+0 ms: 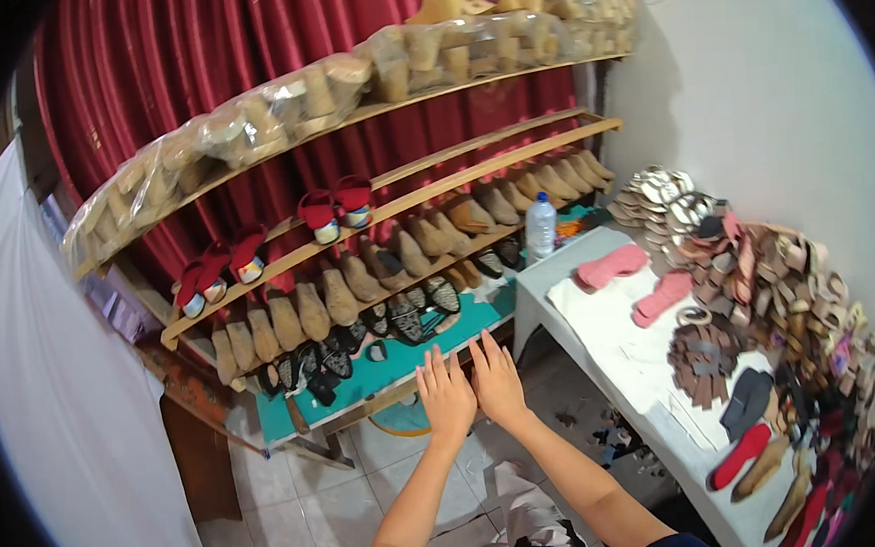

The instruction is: Assembling shoe uppers and soles using lasts in a workshop environment.

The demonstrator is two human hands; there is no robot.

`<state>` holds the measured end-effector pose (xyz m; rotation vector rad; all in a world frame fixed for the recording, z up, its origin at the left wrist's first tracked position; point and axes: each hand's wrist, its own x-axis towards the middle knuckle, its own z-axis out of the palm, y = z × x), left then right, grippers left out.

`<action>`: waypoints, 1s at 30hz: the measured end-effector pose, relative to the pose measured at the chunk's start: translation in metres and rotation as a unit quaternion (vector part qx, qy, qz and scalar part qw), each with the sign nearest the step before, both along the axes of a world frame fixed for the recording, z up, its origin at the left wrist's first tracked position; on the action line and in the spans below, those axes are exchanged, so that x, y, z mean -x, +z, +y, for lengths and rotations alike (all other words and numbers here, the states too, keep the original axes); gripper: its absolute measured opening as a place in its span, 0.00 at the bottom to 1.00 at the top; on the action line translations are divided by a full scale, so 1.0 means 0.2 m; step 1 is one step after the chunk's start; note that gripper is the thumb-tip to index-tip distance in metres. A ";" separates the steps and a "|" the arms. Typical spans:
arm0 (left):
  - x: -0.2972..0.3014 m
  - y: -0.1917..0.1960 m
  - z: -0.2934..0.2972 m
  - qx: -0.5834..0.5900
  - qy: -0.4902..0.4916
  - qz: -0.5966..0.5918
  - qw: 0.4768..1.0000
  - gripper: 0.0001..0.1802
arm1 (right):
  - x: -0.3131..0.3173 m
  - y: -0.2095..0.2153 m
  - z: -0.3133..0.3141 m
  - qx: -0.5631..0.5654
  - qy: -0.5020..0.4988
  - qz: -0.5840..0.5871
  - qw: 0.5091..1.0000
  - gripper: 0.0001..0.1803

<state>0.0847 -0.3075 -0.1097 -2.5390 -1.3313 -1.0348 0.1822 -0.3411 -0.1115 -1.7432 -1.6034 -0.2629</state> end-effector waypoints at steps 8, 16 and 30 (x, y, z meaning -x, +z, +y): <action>-0.26 -0.26 -0.52 0.084 -0.173 0.190 0.963 0.18 | -0.16 -0.20 -0.73 0.097 -0.183 0.003 0.978 0.28; -0.69 -0.21 -1.09 0.096 -0.357 0.268 0.890 0.15 | -0.41 -0.22 -1.47 0.122 -0.350 0.059 0.927 0.23; -1.22 -0.27 -2.09 0.065 -0.550 0.177 0.814 0.10 | -0.76 -0.30 -2.48 0.079 -0.465 0.070 0.879 0.18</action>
